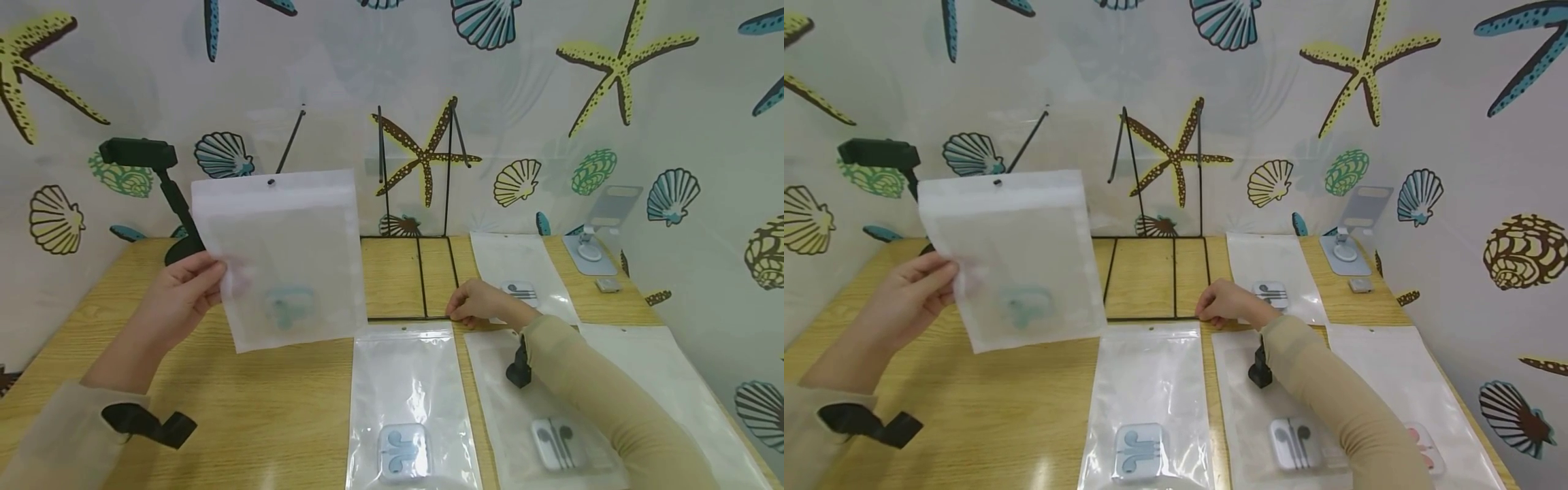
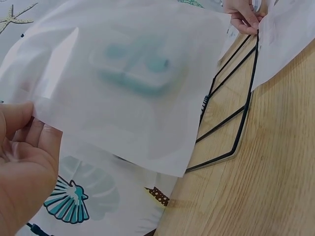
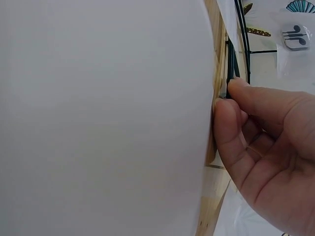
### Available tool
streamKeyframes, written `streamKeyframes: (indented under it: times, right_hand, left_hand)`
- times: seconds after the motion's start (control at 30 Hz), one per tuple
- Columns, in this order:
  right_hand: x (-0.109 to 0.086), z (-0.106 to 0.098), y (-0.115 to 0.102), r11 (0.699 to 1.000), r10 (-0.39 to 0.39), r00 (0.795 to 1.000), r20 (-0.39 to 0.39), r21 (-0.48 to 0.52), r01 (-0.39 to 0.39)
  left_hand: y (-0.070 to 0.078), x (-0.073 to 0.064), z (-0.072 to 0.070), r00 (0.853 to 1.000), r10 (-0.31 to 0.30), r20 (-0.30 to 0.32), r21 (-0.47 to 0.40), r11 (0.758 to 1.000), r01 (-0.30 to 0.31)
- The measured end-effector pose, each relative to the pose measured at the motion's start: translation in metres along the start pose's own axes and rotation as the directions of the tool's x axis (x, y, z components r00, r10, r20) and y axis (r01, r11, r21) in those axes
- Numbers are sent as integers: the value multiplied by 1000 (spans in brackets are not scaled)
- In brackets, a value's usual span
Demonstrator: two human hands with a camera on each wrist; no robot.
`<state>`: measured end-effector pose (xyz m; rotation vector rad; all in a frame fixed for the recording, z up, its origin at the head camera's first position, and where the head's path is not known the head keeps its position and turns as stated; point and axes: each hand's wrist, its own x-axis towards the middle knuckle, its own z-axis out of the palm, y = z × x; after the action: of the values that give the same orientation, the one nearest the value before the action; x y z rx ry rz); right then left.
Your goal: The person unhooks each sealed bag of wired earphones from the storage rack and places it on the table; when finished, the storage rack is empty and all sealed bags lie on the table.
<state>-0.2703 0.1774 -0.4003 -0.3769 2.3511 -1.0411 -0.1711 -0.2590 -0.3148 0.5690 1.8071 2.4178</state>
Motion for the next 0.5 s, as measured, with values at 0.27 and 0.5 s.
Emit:
streamKeyframes:
  times: [0.27, 0.5]
  right_hand:
    - [-1, 1, 0, 1000, 7, 1000, -6, -12, -7]
    - [2, -1, 2, 1000, 10, 1000, -2, -6, -10]
  left_hand:
    - [0, -7, -3, 1000, -9, 20, 26, 1000, 8]
    - [-3, -15, -14, 998, -33, 57, 82, 996, 28]
